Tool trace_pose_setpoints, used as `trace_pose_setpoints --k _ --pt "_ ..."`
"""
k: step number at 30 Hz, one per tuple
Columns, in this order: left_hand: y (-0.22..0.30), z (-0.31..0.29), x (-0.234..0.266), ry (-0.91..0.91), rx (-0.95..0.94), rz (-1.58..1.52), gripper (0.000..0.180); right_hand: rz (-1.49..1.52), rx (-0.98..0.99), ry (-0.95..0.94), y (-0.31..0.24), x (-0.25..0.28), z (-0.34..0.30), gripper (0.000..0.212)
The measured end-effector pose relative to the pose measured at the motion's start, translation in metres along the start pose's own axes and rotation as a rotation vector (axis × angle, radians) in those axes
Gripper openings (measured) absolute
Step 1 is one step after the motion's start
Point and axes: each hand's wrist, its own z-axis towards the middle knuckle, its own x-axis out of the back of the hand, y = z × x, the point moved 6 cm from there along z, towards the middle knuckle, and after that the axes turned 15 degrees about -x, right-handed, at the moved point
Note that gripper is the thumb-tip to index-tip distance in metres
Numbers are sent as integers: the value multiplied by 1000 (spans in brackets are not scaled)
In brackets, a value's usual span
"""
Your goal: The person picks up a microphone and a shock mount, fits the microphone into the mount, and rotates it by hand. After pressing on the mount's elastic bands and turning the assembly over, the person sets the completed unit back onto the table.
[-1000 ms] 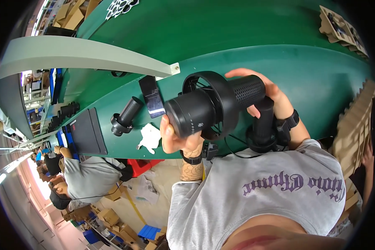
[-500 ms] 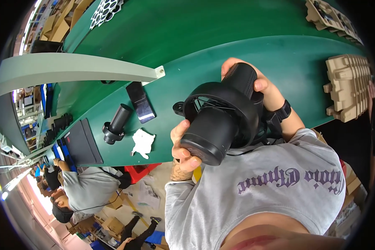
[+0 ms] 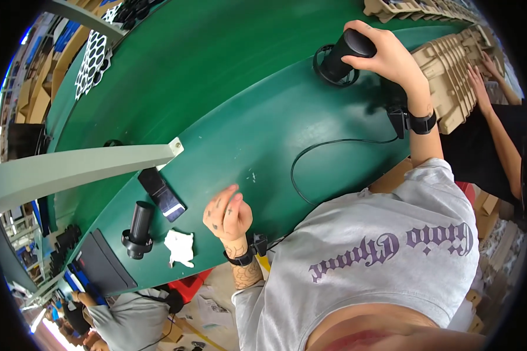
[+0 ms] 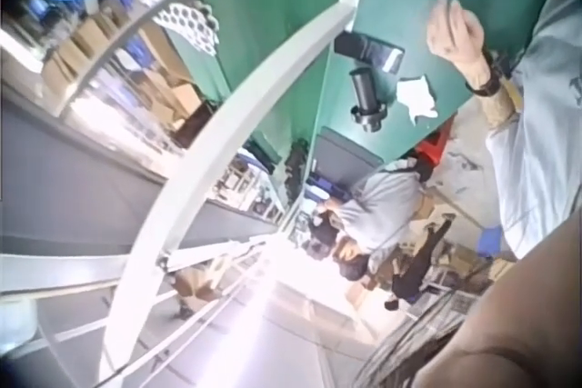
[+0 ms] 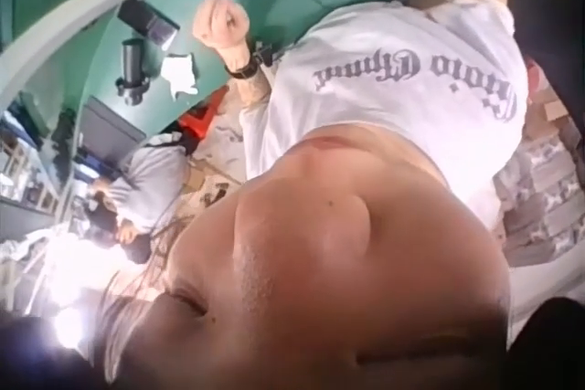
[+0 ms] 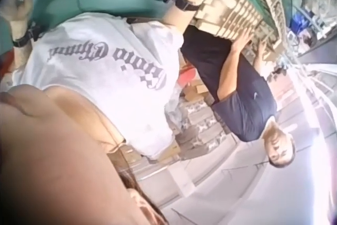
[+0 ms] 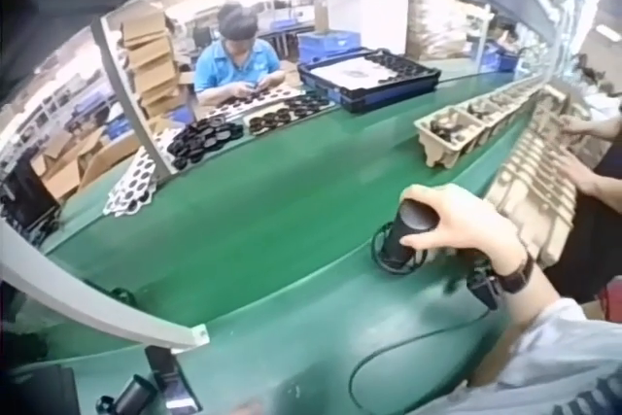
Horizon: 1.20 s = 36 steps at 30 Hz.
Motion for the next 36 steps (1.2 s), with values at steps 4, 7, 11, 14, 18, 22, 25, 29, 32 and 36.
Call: trace_pose_setpoints --k 4,7,11,14,18,22,25,29,32,36 --pt "1 12 -9 -107 -32 -17 25 83 10 54 17 3 -3 58" --pt "3 15 -8 -128 -38 17 24 144 -87 -29 10 1 -10 78" --pt "6 16 2 -94 -37 -9 26 756 -224 217 31 61 -53 72" --pt "1 19 4 -102 112 -98 19 1305 201 158 18 82 -83 78" --pt "6 60 -23 66 476 -601 61 2200 409 -157 -17 55 -63 59" --pt "26 72 -22 -96 499 -540 89 2613 -267 -337 -59 -69 -19 23" --pt "30 72 -14 -98 466 -413 93 2902 -213 -607 -79 -112 -26 21" --pt "30 89 7 -60 388 -280 86 2852 -203 -610 -92 -124 -31 25" --pt "33 93 14 -55 296 -150 81 2791 -135 -684 -105 -126 -30 28" --pt "40 98 15 -85 230 -33 76 2461 -433 -397 -100 -135 -30 29"
